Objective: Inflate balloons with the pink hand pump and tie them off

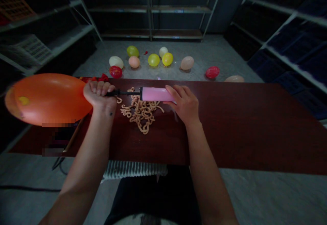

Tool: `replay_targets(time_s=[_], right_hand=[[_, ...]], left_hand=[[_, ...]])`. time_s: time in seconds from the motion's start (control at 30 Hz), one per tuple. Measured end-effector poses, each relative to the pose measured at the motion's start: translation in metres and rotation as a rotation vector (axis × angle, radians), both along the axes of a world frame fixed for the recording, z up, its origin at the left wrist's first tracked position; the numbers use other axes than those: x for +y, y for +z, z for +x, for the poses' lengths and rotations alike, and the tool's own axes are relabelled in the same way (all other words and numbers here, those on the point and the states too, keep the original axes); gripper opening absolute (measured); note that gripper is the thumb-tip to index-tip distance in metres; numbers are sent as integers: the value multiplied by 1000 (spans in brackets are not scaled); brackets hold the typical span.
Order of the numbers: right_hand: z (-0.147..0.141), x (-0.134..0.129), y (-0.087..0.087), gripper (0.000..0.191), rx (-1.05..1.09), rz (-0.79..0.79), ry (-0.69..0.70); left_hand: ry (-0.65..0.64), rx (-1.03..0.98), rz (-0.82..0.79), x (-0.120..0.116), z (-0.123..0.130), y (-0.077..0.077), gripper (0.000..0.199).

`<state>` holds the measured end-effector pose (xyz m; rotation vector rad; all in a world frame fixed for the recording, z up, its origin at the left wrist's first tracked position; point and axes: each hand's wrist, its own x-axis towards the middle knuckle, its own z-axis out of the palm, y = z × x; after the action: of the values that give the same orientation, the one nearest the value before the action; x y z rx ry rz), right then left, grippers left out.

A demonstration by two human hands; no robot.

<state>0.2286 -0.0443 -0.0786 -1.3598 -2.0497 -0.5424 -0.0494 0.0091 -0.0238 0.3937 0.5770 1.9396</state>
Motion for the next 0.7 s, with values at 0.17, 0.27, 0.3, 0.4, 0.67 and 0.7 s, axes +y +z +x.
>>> replay_targets(time_s=[0.17,0.27,0.3,0.4,0.67,0.7], right_hand=[[2,-2,1,59,24,-22,-32],[-4,-4,0,61,42,-26,-3],[-7,-5,0,61,46,-35,8],[-15,-7,0,59,52,-81,33],[-41,-10,-3,59,62,-86,105],[-42,-10,-4,58,71,-81,107]], left_hand=[[26,-24,13,0,-7,3,49],[5,-13,37,-1,-12,2,50],[-7,-1,48,-1,-13,1,50],[-54,33,56,-2,-13,0,53],[-130,-17,-48,-14,21,7,53],[-139,-30,-55,-14,25,7,52]])
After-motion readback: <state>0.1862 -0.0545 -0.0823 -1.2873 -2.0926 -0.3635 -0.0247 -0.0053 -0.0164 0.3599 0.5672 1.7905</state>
